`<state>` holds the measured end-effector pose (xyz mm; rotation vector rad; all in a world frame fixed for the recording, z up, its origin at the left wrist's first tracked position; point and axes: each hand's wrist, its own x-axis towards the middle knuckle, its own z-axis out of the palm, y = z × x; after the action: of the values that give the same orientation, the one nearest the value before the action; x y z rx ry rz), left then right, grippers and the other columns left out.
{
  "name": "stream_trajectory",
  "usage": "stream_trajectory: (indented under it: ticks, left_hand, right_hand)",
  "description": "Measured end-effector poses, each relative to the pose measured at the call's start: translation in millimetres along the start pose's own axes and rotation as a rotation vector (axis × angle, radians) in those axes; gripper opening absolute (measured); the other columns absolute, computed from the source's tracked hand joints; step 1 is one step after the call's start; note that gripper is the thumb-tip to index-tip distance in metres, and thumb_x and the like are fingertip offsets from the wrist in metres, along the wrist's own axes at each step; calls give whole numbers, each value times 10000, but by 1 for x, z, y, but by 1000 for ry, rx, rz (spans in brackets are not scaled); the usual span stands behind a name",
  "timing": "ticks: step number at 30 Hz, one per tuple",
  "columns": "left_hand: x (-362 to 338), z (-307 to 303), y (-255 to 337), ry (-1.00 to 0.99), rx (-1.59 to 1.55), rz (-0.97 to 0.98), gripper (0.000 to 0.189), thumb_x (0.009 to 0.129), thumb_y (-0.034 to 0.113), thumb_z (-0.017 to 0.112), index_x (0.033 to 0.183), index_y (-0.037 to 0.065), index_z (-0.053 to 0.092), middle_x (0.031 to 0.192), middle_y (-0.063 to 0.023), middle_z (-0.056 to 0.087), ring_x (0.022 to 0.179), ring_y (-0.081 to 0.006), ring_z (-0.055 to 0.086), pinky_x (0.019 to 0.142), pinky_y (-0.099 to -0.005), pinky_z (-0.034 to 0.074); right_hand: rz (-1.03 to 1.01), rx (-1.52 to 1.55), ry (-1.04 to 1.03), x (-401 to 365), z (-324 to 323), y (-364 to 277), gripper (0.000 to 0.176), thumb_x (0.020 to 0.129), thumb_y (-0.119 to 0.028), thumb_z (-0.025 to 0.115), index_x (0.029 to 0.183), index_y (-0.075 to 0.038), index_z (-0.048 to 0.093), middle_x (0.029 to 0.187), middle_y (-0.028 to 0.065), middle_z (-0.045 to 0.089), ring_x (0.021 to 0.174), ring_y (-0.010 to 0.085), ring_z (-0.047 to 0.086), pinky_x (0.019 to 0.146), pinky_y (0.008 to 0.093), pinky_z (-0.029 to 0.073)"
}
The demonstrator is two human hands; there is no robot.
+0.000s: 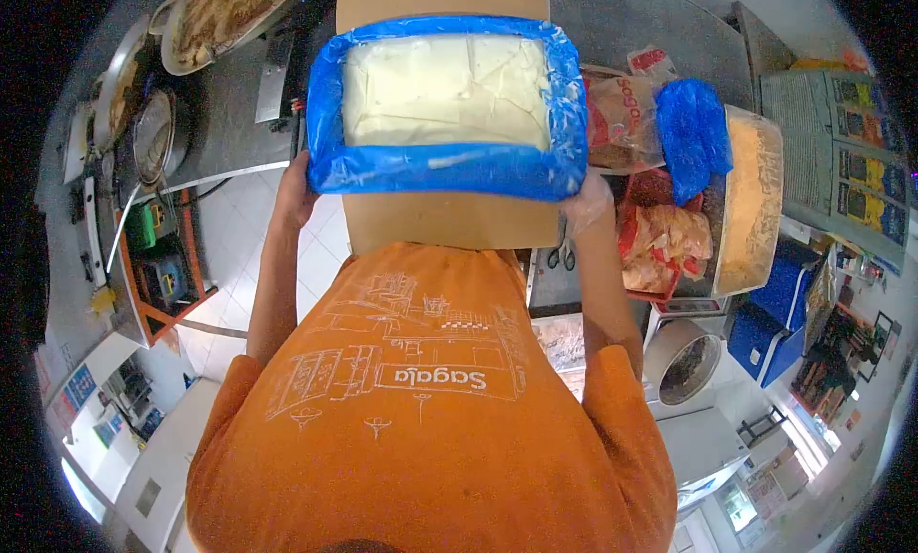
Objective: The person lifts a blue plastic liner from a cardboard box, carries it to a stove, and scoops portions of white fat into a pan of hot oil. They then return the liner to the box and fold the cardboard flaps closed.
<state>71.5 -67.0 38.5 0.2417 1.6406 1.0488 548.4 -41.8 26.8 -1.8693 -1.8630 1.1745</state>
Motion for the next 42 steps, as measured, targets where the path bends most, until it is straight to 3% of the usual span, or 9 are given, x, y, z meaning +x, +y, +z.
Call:
stream_trajectory:
  ticks: [1, 6, 11, 15, 23, 26, 29, 36, 42]
  left_hand:
    - [12, -6, -12, 9, 16, 41, 344, 1060, 355, 479, 1151, 58, 627, 806, -5, 660, 645, -91, 608, 577, -254, 496]
    - [20, 4, -39, 138, 30, 69, 405, 1040, 447, 544, 1037, 51, 628, 699, 16, 573, 482, -80, 471, 393, -261, 311]
    - [57, -1, -32, 249, 461, 392, 660, 1056, 556, 439, 699, 10, 541, 638, -2, 442, 607, -118, 372, 562, -334, 336]
    - [59, 19, -48, 284, 294, 628, 653, 1086, 509, 391, 735, -10, 575, 647, -3, 519, 624, -98, 408, 576, -324, 383]
    - [67, 29, -56, 158, 18, 477, 567, 1102, 459, 383, 850, 22, 641, 752, 15, 610, 640, -53, 492, 586, -256, 415]
    - [59, 40, -50, 132, -37, 452, 558, 1103, 454, 383, 880, 25, 663, 761, 14, 627, 641, -47, 511, 594, -250, 434]
    - [64, 31, -50, 127, 22, 449, 548, 1104, 446, 384, 925, 20, 679, 775, 14, 641, 652, -44, 529, 606, -246, 448]
    - [77, 27, -57, 135, -41, 404, 523, 1103, 439, 397, 958, 23, 679, 788, 35, 636, 665, -34, 525, 607, -236, 437]
    - [71, 23, -59, 136, -15, 407, 515, 1096, 453, 410, 960, 34, 676, 789, 41, 633, 665, -32, 524, 599, -234, 431]
  right_hand:
    - [-63, -161, 93, -11, -3, -21, 420, 961, -279, 527, 1245, 23, 596, 1174, 277, 666, 1061, 404, 665, 893, 440, 556]
    - [-39, 390, 437, 16, 30, 16, 433, 1007, -363, 537, 1145, 28, 662, 953, 163, 698, 811, 283, 643, 739, 382, 523]
    - [282, 551, 461, 38, 30, 25, 525, 1031, -446, 517, 1095, 48, 682, 825, 140, 673, 718, 251, 601, 691, 364, 489]
    - [103, 241, 644, 58, 62, 73, 548, 1045, -452, 496, 1054, 61, 687, 818, 142, 667, 724, 228, 606, 693, 348, 477]
    - [80, 419, 538, 71, 86, 104, 389, 1028, -277, 470, 1164, 39, 653, 942, 89, 695, 821, 237, 649, 803, 342, 508]
    - [-11, 1108, 506, 63, 91, 99, 378, 1011, -247, 492, 1229, 38, 612, 1077, 108, 663, 958, 246, 637, 888, 348, 488]
    - [-52, -66, 653, 46, 76, 69, 401, 1000, -257, 514, 1262, 38, 589, 1217, 149, 588, 1104, 255, 588, 972, 367, 448]
    - [81, 713, 682, 55, 89, 67, 464, 1023, -365, 503, 1298, -1, 586, 1241, 127, 617, 1121, 233, 607, 977, 374, 475]
    - [89, 820, 595, 50, 87, 70, 553, 990, -450, 512, 1292, 10, 572, 1189, 116, 651, 1044, 233, 637, 945, 366, 499]
